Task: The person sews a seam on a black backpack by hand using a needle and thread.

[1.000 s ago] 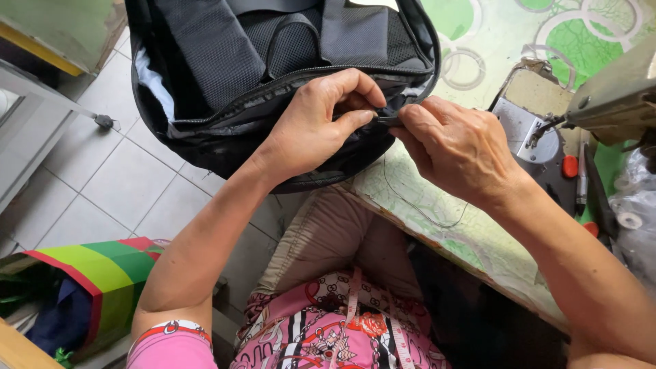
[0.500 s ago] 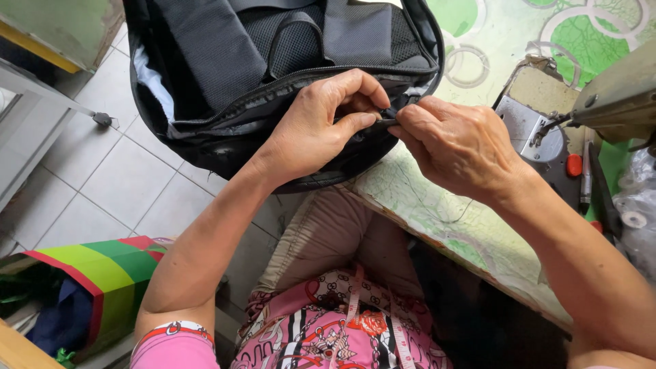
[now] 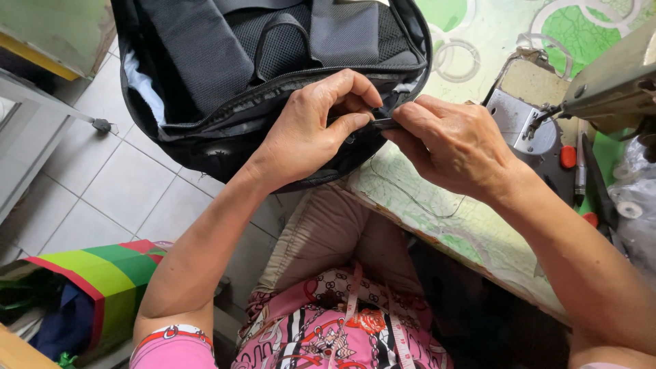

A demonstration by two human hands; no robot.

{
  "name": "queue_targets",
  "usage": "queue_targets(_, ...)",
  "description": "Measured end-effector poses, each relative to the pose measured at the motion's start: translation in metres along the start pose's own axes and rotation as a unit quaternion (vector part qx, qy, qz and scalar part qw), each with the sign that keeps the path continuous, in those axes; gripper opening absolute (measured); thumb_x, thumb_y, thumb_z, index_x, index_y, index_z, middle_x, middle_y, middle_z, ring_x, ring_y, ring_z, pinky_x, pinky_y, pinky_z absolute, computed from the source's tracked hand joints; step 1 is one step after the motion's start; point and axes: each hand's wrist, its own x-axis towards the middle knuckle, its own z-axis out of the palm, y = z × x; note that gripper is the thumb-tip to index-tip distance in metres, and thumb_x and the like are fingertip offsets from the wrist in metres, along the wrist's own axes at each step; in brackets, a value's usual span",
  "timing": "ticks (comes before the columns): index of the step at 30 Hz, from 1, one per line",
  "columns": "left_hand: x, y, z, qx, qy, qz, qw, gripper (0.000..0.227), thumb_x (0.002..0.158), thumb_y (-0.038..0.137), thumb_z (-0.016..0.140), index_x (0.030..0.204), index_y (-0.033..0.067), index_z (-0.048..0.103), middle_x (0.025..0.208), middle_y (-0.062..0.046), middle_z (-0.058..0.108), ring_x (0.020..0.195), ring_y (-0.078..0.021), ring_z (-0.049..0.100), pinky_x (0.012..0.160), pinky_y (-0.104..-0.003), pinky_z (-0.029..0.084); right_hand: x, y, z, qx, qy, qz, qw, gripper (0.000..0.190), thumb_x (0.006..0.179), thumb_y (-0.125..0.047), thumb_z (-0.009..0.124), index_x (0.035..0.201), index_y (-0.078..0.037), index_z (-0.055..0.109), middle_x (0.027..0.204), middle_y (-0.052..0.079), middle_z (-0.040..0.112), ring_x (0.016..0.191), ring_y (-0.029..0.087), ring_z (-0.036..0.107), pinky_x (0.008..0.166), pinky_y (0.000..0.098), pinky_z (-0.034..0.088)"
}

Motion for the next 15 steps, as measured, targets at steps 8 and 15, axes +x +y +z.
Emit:
queue_targets(8,-0.002,0.001,0.002,0.018,0.015,0.015,1.000,0.014,0.096,0.000,0.066,0.103,0.0114,0.062,0.093,0.003,0.067,0.086,-0.0062,0.066,0.083,-0.021,0.052,0.002,-0.013,-0.012,0.061,0.023,-0.040,0.997,0.021,0.111,-0.016,0.055,0.096,-0.002,0.054,0.074,0.009,0.047,0.056,0.028,0.045,0.047,0.0404,0.038)
queue_targets(15,-0.006,-0.011,0.010,0.109,0.057,0.098,0.988,0.017,0.094,-0.008,0.059,0.102,0.0073,0.061,0.097,-0.003,0.068,0.089,-0.0180,0.066,0.084,-0.030,0.051,-0.051,-0.018,-0.037,0.050,-0.040,0.033,0.997,0.017,0.106,-0.018,0.061,0.105,-0.001,0.059,0.087,0.011,0.062,0.064,0.029,0.060,0.056,0.0401,0.051)
